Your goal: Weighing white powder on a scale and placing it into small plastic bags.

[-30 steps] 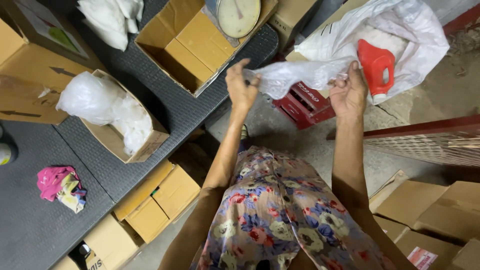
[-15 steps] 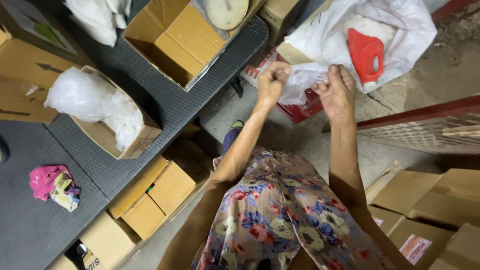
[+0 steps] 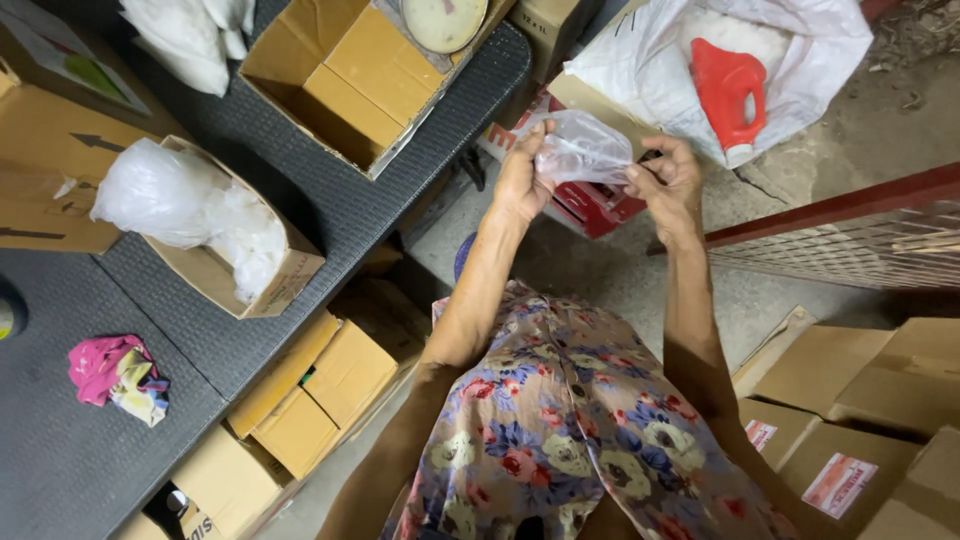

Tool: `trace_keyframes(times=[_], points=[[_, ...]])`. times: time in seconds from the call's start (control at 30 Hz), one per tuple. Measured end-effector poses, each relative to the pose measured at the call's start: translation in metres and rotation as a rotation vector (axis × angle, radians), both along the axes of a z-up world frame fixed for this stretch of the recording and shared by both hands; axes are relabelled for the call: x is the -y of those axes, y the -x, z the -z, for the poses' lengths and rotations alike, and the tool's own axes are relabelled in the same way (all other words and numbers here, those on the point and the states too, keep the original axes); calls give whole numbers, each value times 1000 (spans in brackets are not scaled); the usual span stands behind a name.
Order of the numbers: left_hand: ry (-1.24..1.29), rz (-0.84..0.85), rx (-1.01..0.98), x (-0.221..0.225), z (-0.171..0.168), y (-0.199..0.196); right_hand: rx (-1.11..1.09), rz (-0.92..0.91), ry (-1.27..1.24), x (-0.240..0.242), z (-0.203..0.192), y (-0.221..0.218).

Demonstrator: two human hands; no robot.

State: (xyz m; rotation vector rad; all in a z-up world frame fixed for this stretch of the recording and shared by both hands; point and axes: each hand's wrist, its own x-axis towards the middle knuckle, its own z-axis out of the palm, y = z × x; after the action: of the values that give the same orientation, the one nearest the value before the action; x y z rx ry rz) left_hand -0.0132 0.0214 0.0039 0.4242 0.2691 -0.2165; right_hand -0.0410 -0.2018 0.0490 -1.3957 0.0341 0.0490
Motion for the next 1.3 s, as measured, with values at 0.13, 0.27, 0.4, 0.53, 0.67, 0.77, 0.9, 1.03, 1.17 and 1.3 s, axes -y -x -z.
trace_keyframes(times=[0.13, 0.27, 0.4, 0.53, 0.67, 0.77, 0.9, 1.03, 1.17, 1.3], points=[[-10, 28, 156, -6, -26, 14, -12, -103, 258, 9, 27, -8], [-697, 123, 279, -4, -21, 22, -70, -273, -102, -5, -10, -12], [-954, 94, 209, 1, 85, 10, -404, -140, -824, 3, 9, -36], [-868, 175, -11, -5, 60, 11, -467, -135, -783, 19, 43, -47], [-240, 194, -83, -7, 7, 8, -415, -79, -594, 40, 96, -54], [45, 203, -56, 0, 10, -3, -448, -69, -755, 55, 128, -55], [189, 144, 1, 16, 27, -16, -587, -5, -955, 38, 68, -29], [121, 173, -63, 24, 36, -33, -542, -2, -899, 48, 58, -16], [-103, 200, 77, 28, -1, -34, -214, -127, -324, 47, 22, -2], [-254, 327, 240, 40, -15, -35, 74, -130, 264, 42, 16, 0]])
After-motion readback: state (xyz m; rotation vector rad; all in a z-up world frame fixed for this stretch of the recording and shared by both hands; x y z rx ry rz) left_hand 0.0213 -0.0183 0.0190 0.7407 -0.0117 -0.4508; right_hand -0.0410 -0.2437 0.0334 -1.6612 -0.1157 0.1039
